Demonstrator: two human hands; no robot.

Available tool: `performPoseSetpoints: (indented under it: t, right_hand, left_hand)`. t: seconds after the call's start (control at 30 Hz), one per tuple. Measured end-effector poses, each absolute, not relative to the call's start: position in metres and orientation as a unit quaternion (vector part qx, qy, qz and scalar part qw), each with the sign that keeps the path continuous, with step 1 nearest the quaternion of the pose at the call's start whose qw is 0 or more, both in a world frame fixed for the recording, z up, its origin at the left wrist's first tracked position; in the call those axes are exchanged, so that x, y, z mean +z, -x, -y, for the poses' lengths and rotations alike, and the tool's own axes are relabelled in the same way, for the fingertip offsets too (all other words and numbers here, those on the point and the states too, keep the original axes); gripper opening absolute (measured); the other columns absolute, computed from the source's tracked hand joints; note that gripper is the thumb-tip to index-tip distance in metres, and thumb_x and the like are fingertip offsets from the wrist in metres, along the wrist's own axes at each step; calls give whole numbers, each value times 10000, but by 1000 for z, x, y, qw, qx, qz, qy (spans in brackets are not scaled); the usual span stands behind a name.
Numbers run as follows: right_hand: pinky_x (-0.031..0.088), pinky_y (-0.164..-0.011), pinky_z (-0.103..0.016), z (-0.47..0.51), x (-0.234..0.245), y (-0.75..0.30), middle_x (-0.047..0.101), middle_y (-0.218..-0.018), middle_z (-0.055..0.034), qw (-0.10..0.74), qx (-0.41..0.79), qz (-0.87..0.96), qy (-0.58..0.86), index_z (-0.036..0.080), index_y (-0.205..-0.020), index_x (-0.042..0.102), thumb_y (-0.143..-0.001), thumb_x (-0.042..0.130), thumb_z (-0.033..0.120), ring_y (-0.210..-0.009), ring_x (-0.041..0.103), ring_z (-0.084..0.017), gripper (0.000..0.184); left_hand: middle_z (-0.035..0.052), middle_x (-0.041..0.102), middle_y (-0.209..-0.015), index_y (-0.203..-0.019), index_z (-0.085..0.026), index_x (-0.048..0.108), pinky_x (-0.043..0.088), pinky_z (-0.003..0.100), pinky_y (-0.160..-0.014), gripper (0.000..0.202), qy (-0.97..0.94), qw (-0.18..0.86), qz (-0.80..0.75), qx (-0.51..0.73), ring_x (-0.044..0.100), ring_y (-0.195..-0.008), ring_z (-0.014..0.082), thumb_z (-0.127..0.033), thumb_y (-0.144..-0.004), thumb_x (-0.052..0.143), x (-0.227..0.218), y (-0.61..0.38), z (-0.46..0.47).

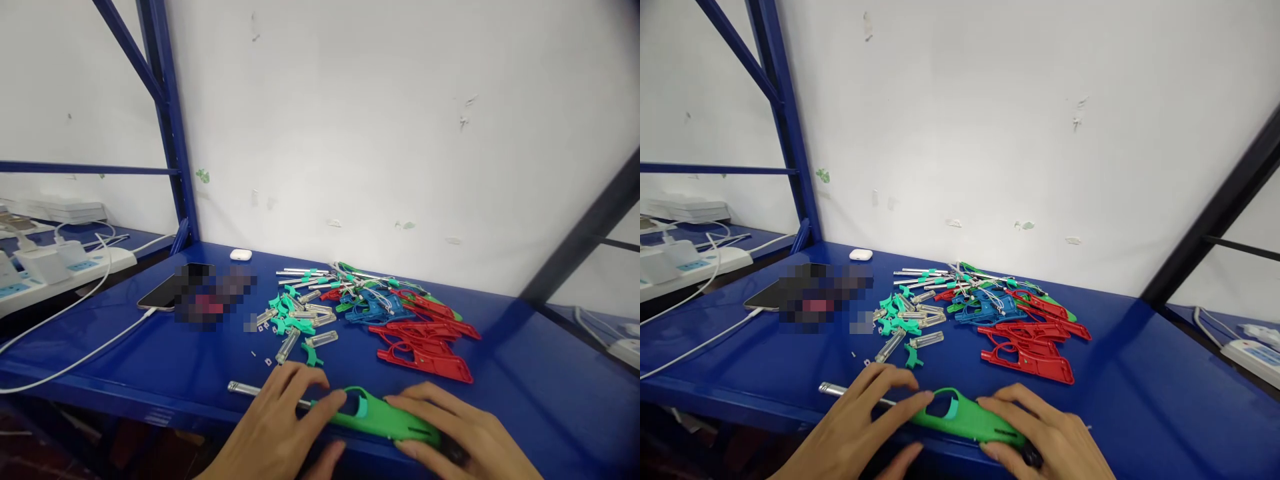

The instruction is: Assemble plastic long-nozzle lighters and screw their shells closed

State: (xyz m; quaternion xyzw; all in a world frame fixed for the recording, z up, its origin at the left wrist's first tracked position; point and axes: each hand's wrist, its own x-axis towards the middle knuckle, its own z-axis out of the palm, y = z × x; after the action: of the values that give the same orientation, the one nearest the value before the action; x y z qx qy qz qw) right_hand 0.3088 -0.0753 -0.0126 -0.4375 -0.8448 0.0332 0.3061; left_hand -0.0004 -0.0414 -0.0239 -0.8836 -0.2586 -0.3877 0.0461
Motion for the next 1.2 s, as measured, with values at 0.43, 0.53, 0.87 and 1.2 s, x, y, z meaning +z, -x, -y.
performPoseSetpoints:
  t: [0.43, 0.53, 0.87, 1.2]
  right_hand:
    - [350, -431, -258, 81, 48, -255, 389, -638, 41, 730, 420, 457, 287, 231, -692, 638, -1065, 509, 391, -427, 202, -80, 426]
    - [346, -457, -250, 75, 47, -249, 361, -606, 44, 722, 422, 465, 291, 213, -667, 626, -1073, 510, 408, -446, 215, -82, 465]
    - [327, -465, -234, 65, 34, -249, 443, -679, 69, 721, 386, 469, 332, 208, -745, 581, -1058, 599, 470, -434, 232, -43, 409]
    - [510, -590, -274, 59, 13, -284, 650, -702, 9, 703, 250, 584, 321, 242, -985, 758, -1042, 674, 412, -616, 627, -141, 198]
  left_hand:
    - [66, 694, -1015, -1241, -220, 695, 619, 310, -721, 234, 882, -52, 246, -398, 676, -826, 191, -153, -1066, 555, -28, -2, 31]
    - [64, 697, -1008, -1239, -219, 699, 620, 318, -735, 235, 883, -43, 243, -399, 687, -824, 186, -151, -1068, 553, -29, -3, 30]
    - [69, 696, -1006, -1244, -199, 711, 628, 316, -734, 246, 884, -31, 241, -398, 693, -817, 178, -144, -1065, 552, -31, -2, 28]
    - [63, 686, -1008, -1254, -205, 707, 632, 325, -762, 258, 887, -18, 236, -396, 683, -831, 177, -151, -1087, 518, -29, -3, 28]
